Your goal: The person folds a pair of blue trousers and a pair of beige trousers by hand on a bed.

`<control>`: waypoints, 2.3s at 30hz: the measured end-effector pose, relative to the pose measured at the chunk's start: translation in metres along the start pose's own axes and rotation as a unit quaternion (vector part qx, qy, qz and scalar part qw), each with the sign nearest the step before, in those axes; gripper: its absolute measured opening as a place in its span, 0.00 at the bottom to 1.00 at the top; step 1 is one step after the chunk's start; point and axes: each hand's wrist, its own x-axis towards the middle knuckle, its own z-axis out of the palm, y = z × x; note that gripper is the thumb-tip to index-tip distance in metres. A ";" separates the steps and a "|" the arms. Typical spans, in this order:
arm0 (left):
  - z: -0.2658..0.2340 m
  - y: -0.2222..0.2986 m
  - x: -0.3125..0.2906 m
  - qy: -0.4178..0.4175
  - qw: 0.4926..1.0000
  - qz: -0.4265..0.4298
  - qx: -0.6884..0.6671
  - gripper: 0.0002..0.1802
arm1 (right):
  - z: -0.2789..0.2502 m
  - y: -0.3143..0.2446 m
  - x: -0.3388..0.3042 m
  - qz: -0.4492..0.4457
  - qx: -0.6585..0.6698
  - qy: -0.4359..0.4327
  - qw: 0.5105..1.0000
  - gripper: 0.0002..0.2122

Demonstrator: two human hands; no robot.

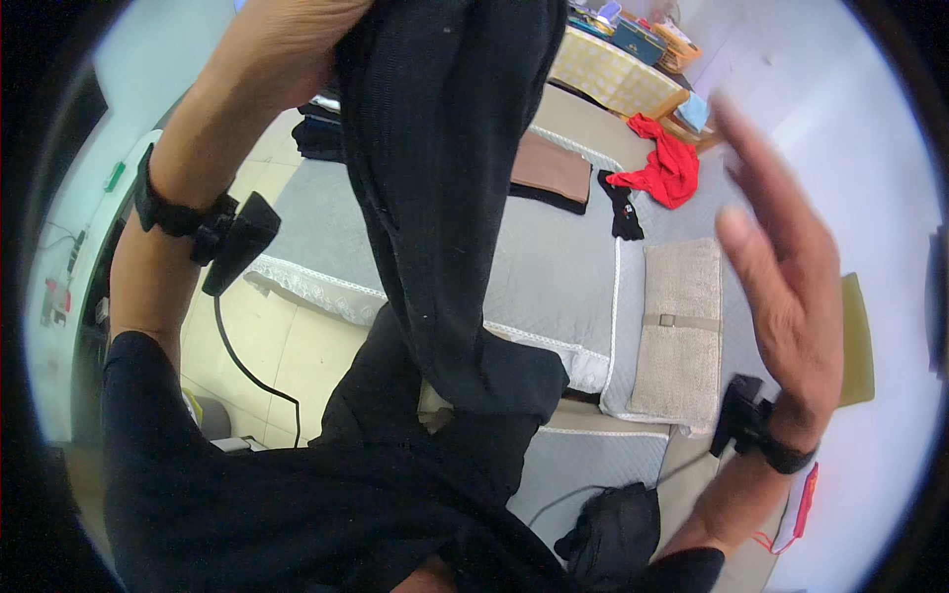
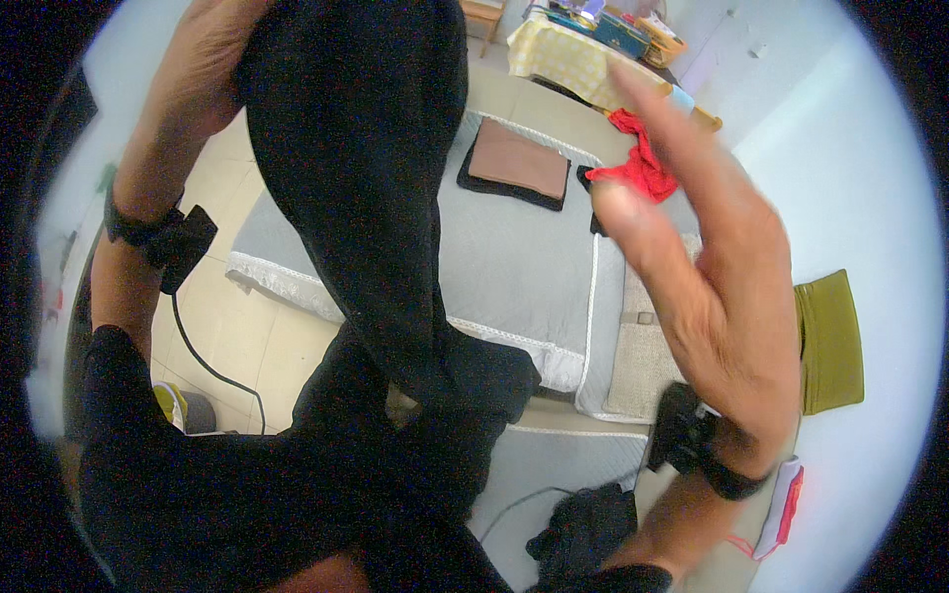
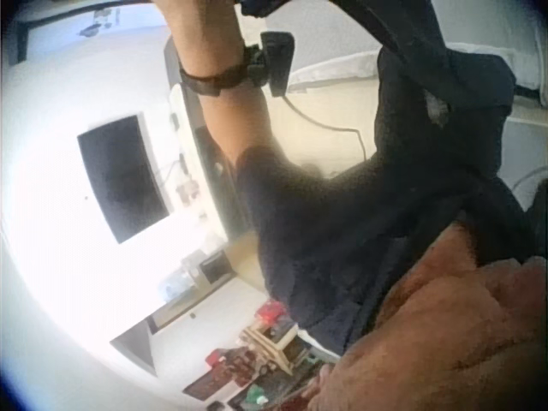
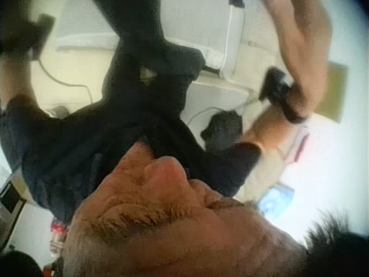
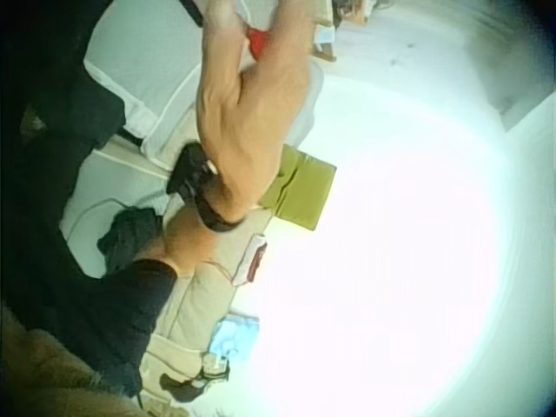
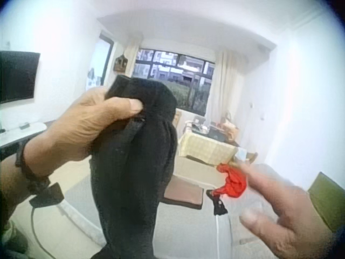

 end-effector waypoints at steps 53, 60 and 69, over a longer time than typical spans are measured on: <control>-0.083 0.029 0.115 0.075 0.993 0.043 0.083 0.19 | -0.089 0.045 0.127 0.143 0.207 0.316 0.915 0.27; -0.096 0.019 0.129 0.087 0.986 0.101 0.096 0.17 | -0.126 0.047 0.114 0.066 0.074 0.227 0.969 0.24; -0.038 -0.016 0.064 -0.124 0.797 0.263 0.529 0.12 | -0.067 0.065 0.101 -0.021 -0.154 0.222 0.963 0.16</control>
